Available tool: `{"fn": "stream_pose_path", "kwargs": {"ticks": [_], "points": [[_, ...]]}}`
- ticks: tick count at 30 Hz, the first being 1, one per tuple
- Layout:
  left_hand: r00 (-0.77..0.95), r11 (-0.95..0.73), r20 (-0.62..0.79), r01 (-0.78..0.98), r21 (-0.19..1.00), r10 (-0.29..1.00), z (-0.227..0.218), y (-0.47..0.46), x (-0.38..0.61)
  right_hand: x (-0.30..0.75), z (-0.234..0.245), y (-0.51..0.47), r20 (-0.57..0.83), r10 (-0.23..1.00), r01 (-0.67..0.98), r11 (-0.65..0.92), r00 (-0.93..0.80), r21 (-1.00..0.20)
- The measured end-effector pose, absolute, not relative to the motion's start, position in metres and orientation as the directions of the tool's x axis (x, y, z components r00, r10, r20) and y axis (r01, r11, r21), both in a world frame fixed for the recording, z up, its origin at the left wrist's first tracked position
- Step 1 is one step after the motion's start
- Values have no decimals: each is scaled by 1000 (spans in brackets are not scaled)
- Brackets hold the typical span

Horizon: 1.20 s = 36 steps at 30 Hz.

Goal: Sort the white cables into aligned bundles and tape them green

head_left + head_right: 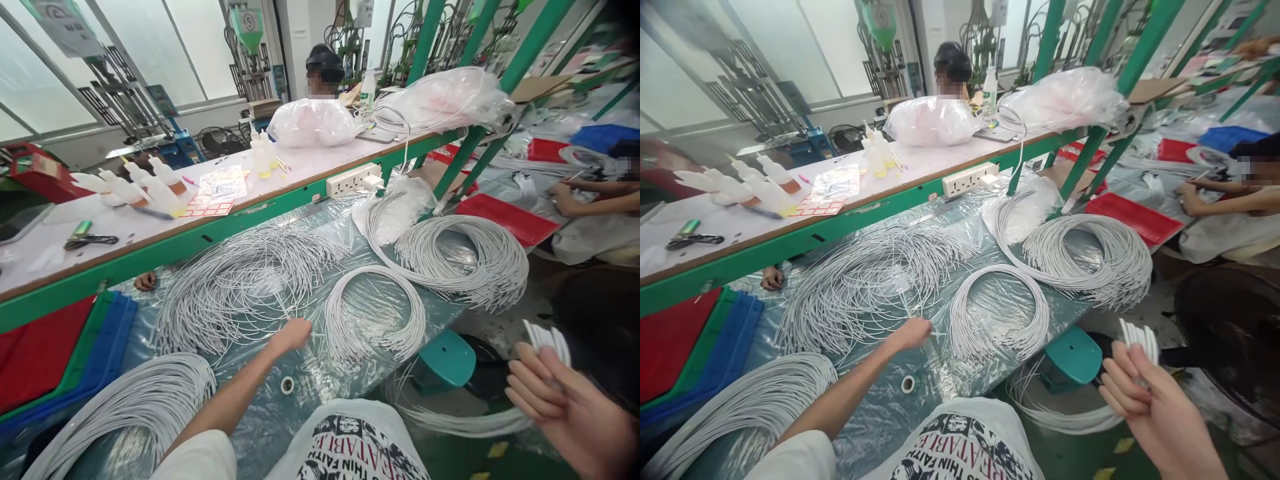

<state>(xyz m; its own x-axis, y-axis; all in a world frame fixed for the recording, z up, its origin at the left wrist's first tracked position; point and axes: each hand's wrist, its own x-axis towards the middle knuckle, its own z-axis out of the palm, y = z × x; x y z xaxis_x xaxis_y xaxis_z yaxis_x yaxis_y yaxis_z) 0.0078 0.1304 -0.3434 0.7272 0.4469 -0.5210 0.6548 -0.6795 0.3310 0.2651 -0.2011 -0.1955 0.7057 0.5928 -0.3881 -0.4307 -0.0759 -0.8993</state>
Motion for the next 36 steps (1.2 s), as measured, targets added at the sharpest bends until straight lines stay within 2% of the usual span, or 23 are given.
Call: {"fn": "stream_pose_path", "kwargs": {"ticks": [3,6,8,9,11,14,17,26,32,36], "points": [[827,-713,-440,540,447,350,-303,101,23,254,-193,-184,-430,674,-559,-31,600,-828],[916,-673,-330,392,627,226,-266,65,36,239,-198,-166,-382,742,-558,-13,551,-830],[958,-460,-206,278,843,200,-250,40,45,226,-203,-153,-353,753,-542,6,556,-840],[957,-310,-155,229,923,245,-244,28,51,219,-205,-147,-341,746,-529,17,572,-849],[913,-38,-102,128,991,396,-235,7,63,206,-209,-135,-324,715,-489,28,620,-872],[843,145,-75,-3,989,532,-229,-11,78,190,-212,-122,-300,683,-407,-5,666,-914],[858,165,-53,-38,986,511,-225,-19,83,181,-213,-117,-274,713,-345,-48,645,-937],[886,86,-21,-21,996,463,-224,-22,77,177,-222,-118,-209,726,-324,21,655,-946],[884,-85,19,23,996,467,-230,-15,72,178,-219,-118,-202,709,-322,37,675,-946],[897,-126,37,21,992,440,-231,-14,71,177,-216,-118,-203,712,-324,38,672,-945]]}}
